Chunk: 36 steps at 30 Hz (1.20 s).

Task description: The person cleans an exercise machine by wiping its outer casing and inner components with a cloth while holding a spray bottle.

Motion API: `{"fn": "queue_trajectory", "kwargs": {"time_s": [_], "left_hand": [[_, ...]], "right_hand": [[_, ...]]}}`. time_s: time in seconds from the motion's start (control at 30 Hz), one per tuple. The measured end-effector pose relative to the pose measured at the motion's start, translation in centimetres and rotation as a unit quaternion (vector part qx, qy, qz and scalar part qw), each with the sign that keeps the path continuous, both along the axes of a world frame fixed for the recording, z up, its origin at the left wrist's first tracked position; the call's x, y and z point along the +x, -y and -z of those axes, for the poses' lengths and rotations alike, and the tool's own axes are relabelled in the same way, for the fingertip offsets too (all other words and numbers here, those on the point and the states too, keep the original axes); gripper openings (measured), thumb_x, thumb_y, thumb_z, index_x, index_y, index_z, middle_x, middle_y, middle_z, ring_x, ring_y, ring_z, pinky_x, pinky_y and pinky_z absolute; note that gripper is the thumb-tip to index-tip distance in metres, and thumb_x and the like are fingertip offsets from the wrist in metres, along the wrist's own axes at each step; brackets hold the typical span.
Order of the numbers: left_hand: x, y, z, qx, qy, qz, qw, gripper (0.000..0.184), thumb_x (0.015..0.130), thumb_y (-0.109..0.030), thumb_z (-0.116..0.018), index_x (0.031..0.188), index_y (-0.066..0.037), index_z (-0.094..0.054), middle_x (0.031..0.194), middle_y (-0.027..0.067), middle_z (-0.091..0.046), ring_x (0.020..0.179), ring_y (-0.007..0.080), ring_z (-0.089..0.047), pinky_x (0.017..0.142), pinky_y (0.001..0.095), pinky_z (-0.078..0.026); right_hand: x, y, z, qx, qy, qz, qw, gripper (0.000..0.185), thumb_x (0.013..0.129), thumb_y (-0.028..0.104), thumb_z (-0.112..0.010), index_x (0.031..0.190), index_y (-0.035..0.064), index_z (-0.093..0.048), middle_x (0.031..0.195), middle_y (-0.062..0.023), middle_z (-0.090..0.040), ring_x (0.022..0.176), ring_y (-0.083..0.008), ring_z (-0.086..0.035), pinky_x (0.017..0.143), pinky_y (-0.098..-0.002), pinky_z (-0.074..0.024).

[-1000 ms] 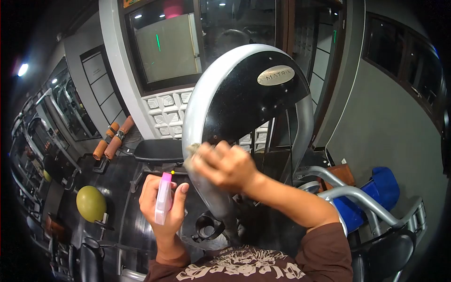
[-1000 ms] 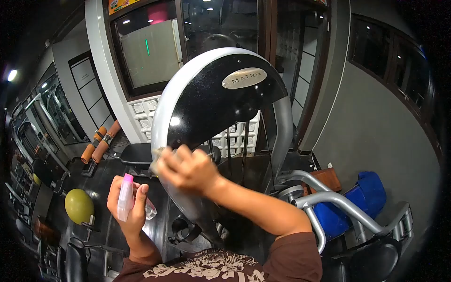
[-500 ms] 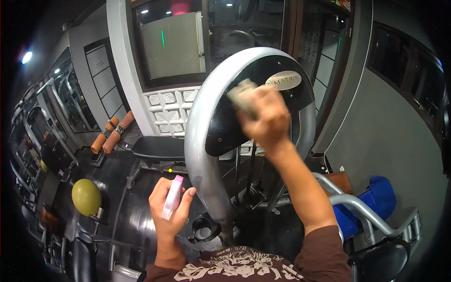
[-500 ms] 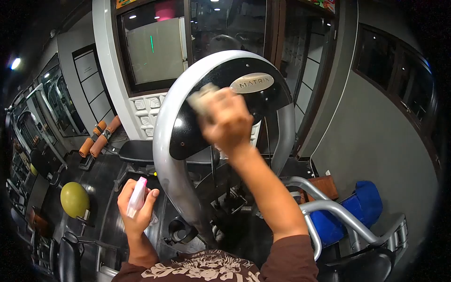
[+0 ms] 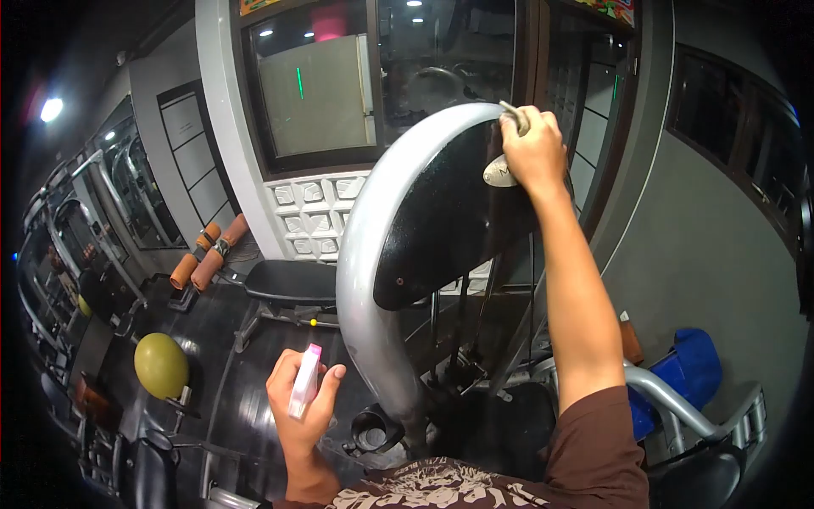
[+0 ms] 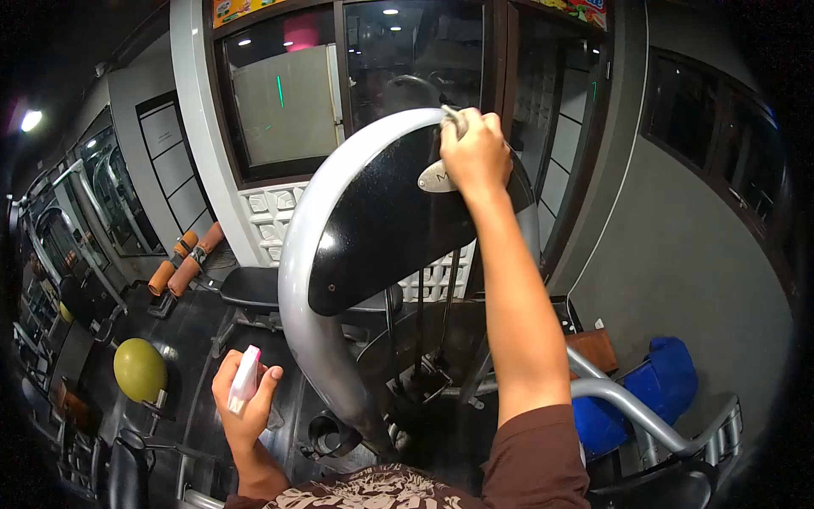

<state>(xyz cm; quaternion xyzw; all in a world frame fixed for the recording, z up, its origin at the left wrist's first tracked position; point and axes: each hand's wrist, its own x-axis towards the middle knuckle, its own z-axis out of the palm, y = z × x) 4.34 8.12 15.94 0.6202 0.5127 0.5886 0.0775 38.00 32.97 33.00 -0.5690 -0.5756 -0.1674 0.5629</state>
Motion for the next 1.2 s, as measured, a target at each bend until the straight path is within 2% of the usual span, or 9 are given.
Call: {"fn": "queue_trajectory", "kwargs": {"time_s": [0.13, 0.33, 0.43, 0.5, 0.63, 0.83, 0.93, 1.13, 1.2], "left_hand": [[0.6, -1.3, 0.5, -0.016, 0.005, 0.009, 1.0, 0.026, 0.08, -0.005, -0.087, 0.087, -0.001, -0.062, 0.079, 0.0024, -0.056, 0.069, 0.0113, -0.051, 0.063, 0.0272, -0.04], [1.5, -3.3, 0.4, 0.014, -0.008, -0.007, 1.0, 0.029, 0.077, -0.003, -0.088, 0.087, -0.001, -0.061, 0.081, 0.0017, -0.054, 0.068, 0.011, -0.048, 0.062, 0.027, -0.039], [1.6, -3.4, 0.3, 0.007, -0.015, -0.031, 0.999, 0.03, 0.076, -0.003, -0.088, 0.088, -0.001, -0.06, 0.081, 0.0013, -0.052, 0.067, 0.0117, -0.046, 0.061, 0.0276, -0.038], [1.4, -3.7, 0.8, 0.012, -0.009, -0.032, 0.999, 0.031, 0.075, -0.003, -0.089, 0.088, -0.001, -0.06, 0.081, 0.0014, -0.051, 0.068, 0.0123, -0.046, 0.062, 0.0281, -0.037], [1.2, -4.3, 0.9, 0.026, -0.007, -0.024, 0.999, 0.034, 0.074, -0.004, -0.089, 0.09, 0.0, -0.059, 0.084, 0.004, -0.052, 0.071, 0.0148, -0.048, 0.063, 0.03, -0.039], [1.6, -3.7, 0.7, 0.012, -0.021, -0.035, 0.999, 0.033, 0.075, -0.001, -0.088, 0.092, 0.0, -0.06, 0.085, 0.0064, -0.054, 0.072, 0.0186, -0.051, 0.066, 0.0316, -0.042], [1.8, -3.5, 0.4, 0.022, -0.045, -0.037, 0.998, 0.031, 0.076, 0.0, -0.087, 0.093, 0.0, -0.06, 0.085, 0.0065, -0.055, 0.072, 0.0186, -0.051, 0.065, 0.0317, -0.043], [1.9, -3.6, 0.9, 0.027, -0.046, -0.02, 0.998, 0.027, 0.078, 0.007, -0.082, 0.096, 0.002, -0.062, 0.085, 0.0131, -0.058, 0.072, 0.0288, -0.058, 0.066, 0.0377, -0.047], [1.9, -4.2, 0.8, 0.029, -0.048, -0.021, 0.998, 0.027, 0.079, 0.004, -0.083, 0.095, 0.001, -0.062, 0.084, 0.0091, -0.057, 0.072, 0.0216, -0.056, 0.067, 0.0333, -0.047]], "right_hand": [[-6.8, 6.2, 2.9, 0.131, 0.168, -0.131, 0.968, 0.021, 0.083, 0.022, -0.072, 0.101, 0.0113, -0.072, 0.103, -0.0171, -0.066, 0.085, -0.0391, -0.066, 0.076, -0.049, -0.0577], [-11.8, 13.2, 9.7, 0.204, 0.429, -0.25, 0.844, 0.018, 0.084, 0.024, -0.069, 0.101, 0.0169, -0.069, 0.101, -0.0024, -0.065, 0.07, -0.0156, -0.058, 0.046, -0.0265, -0.044], [-8.6, 9.5, 5.9, 0.199, 0.337, -0.185, 0.901, 0.017, 0.088, 0.024, -0.068, 0.104, 0.018, -0.068, 0.091, -0.0056, -0.061, 0.07, -0.0217, -0.061, 0.045, -0.0341, -0.0503], [-4.7, 5.5, 2.9, 0.131, 0.218, -0.138, 0.957, 0.03, 0.093, 0.035, -0.07, 0.117, 0.0158, -0.071, 0.106, -0.014, -0.067, 0.092, -0.0352, -0.07, 0.071, -0.0486, -0.0603], [2.0, -0.9, -0.5, -0.041, -0.011, 0.022, 0.999, 0.032, 0.097, 0.042, -0.068, 0.117, 0.0178, -0.073, 0.116, -0.016, -0.069, 0.106, -0.0413, -0.071, 0.087, -0.0545, -0.0574], [-5.1, 4.8, 2.5, 0.153, 0.18, -0.133, 0.962, 0.024, 0.086, 0.023, -0.072, 0.105, 0.0088, -0.071, 0.1, -0.0186, -0.067, 0.082, -0.0396, -0.068, 0.082, -0.0491, -0.0581], [-10.1, 10.6, 7.4, 0.19, 0.382, -0.209, 0.88, 0.018, 0.085, 0.021, -0.073, 0.101, 0.0152, -0.069, 0.104, -0.0087, -0.066, 0.072, -0.0206, -0.062, 0.045, -0.0328, -0.0498], [-7.7, 8.9, 6.0, 0.239, 0.34, -0.191, 0.889, 0.011, 0.087, 0.025, -0.069, 0.094, 0.016, -0.066, 0.09, -0.0073, -0.061, 0.069, -0.0229, -0.063, 0.046, -0.0365, -0.0516], [-4.2, 5.6, 2.7, 0.128, 0.219, -0.142, 0.957, 0.029, 0.084, 0.026, -0.081, 0.11, 0.0153, -0.074, 0.108, -0.0115, -0.069, 0.092, -0.0345, -0.073, 0.072, -0.0447, -0.0607]]}}
